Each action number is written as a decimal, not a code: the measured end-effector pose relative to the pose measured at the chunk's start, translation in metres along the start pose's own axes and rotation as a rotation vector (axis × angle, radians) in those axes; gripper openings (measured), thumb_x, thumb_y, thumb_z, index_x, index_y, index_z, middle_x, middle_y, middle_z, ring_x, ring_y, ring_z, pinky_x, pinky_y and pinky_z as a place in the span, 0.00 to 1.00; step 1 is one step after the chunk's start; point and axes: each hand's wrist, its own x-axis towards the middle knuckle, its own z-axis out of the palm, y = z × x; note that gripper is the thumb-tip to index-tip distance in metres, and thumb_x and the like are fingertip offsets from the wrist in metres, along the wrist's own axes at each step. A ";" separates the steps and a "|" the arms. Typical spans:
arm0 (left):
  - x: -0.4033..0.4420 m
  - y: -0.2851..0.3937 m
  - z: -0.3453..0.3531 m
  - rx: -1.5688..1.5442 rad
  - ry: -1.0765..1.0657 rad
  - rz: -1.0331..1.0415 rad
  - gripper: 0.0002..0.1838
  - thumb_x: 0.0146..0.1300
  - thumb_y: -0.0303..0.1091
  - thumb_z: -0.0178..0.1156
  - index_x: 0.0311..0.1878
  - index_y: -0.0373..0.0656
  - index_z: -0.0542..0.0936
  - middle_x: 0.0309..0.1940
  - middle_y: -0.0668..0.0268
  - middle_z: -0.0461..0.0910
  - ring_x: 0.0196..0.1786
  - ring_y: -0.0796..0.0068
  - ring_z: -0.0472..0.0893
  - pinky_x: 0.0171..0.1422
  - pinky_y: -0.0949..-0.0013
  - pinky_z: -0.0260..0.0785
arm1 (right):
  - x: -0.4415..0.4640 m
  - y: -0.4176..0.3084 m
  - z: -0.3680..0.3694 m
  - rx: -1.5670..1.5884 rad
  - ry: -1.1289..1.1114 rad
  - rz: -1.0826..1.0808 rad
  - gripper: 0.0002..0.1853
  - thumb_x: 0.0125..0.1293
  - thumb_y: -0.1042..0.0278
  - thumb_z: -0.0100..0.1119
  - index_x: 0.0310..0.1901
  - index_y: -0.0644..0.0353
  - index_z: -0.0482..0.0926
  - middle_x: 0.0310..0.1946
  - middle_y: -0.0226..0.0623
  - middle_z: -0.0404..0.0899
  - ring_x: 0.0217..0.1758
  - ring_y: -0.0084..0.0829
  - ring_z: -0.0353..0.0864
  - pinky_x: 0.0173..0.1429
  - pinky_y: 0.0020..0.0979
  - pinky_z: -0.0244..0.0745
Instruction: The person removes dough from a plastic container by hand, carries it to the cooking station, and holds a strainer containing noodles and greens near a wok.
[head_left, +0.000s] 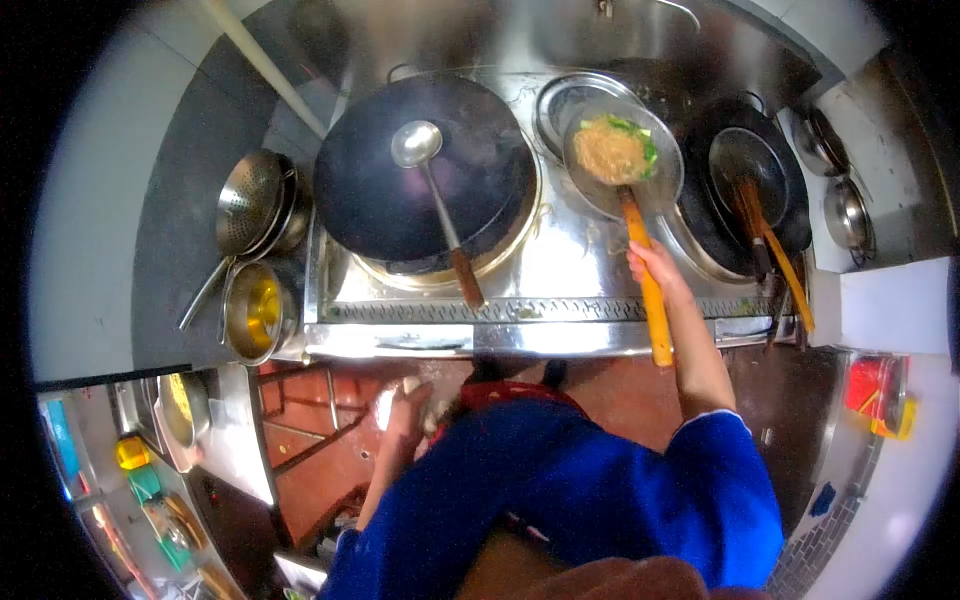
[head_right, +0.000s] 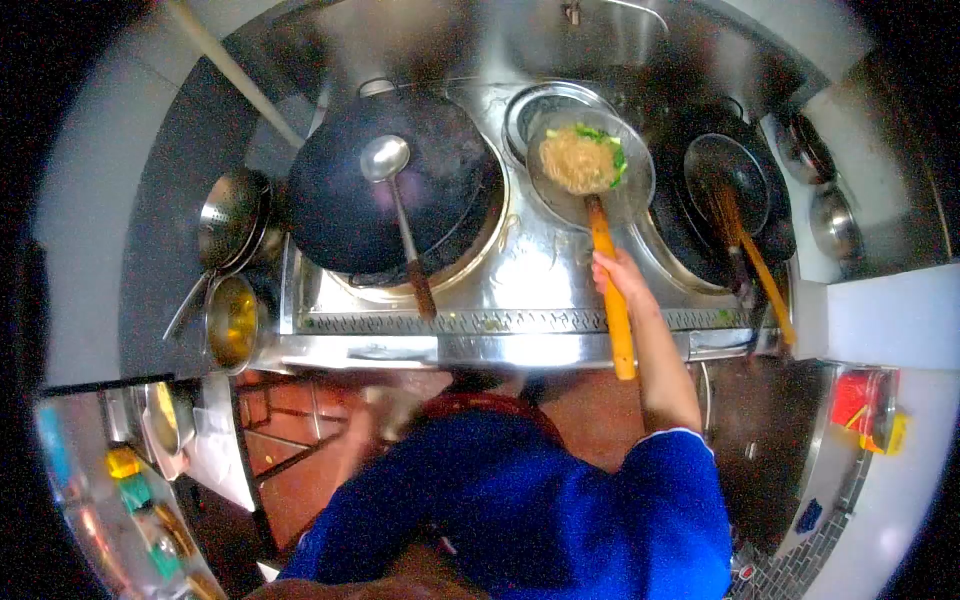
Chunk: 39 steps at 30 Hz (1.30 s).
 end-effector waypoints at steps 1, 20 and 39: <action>0.005 -0.010 0.004 -0.031 -0.016 0.030 0.23 0.63 0.31 0.61 0.59 0.30 0.73 0.46 0.55 0.81 0.46 0.65 0.80 0.47 0.65 0.75 | -0.016 0.000 -0.008 -0.039 0.004 0.029 0.09 0.70 0.65 0.61 0.42 0.56 0.70 0.24 0.27 0.73 0.19 0.21 0.70 0.20 0.27 0.67; -0.029 0.009 0.090 0.018 -0.084 0.130 0.19 0.64 0.25 0.58 0.57 0.30 0.75 0.49 0.51 0.82 0.48 0.57 0.84 0.51 0.60 0.79 | -0.169 0.031 -0.050 -0.106 0.020 0.149 0.08 0.70 0.67 0.59 0.42 0.58 0.71 0.23 0.29 0.74 0.16 0.21 0.71 0.17 0.25 0.67; -0.002 -0.010 0.033 -0.074 0.041 0.191 0.18 0.64 0.26 0.59 0.57 0.34 0.75 0.49 0.57 0.81 0.51 0.63 0.81 0.55 0.63 0.75 | -0.122 0.084 -0.043 -1.075 0.469 -0.596 0.17 0.69 0.62 0.62 0.51 0.66 0.77 0.39 0.45 0.81 0.41 0.36 0.82 0.48 0.34 0.77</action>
